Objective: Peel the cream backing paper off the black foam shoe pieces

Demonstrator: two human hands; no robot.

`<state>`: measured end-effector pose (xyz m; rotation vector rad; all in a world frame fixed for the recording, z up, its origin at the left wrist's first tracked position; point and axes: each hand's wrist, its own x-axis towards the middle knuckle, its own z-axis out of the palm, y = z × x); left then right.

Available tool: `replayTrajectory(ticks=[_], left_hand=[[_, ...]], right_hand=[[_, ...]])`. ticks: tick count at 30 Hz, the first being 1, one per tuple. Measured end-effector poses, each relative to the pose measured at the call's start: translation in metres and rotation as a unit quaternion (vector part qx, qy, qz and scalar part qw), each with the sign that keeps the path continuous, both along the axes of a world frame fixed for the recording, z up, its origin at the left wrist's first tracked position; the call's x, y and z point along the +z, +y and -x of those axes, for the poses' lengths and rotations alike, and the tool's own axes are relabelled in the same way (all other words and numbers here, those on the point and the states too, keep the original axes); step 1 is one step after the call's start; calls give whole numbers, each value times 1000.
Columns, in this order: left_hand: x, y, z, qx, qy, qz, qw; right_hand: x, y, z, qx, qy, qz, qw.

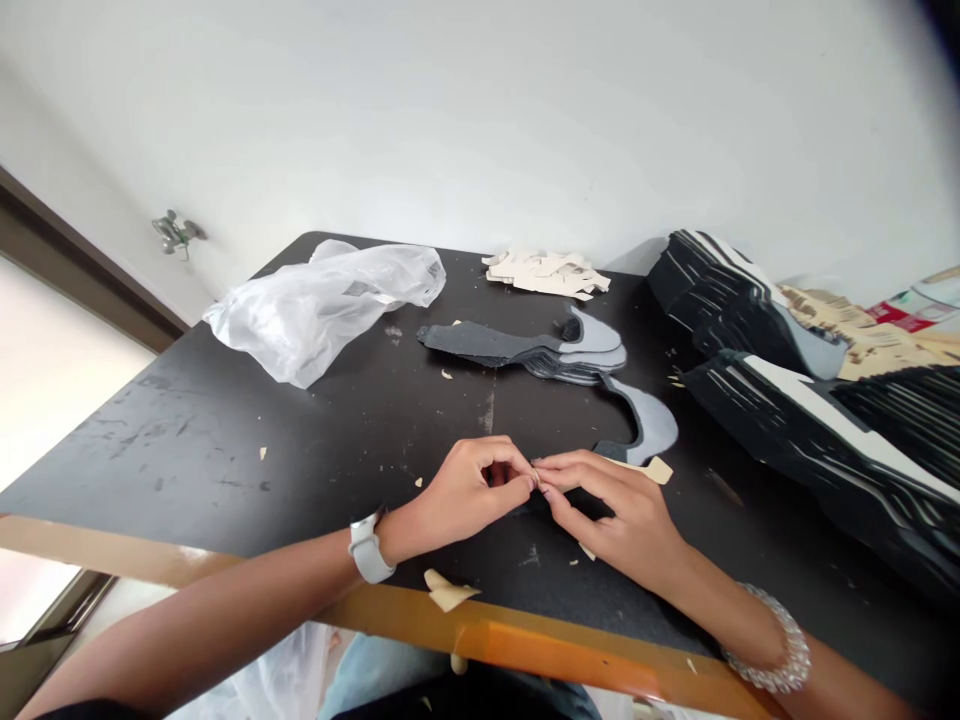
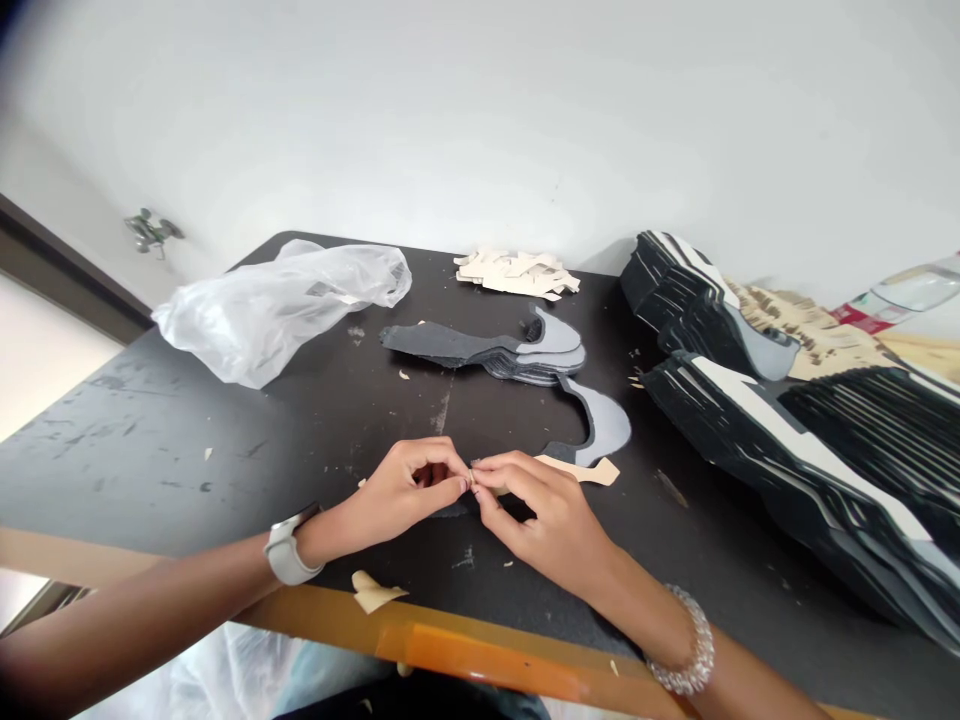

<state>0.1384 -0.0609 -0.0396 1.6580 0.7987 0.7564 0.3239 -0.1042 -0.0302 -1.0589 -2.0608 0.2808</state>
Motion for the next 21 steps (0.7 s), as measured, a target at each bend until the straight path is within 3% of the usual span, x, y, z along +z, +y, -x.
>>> replayTrajectory(ticks=[7, 21], left_hand=[[4, -7, -6, 47, 31, -14, 998], [0, -7, -6, 26, 113, -89, 989]], right_hand=[[2, 0, 3, -39, 5, 26, 999], [-7, 0, -2, -18, 48, 101, 994]])
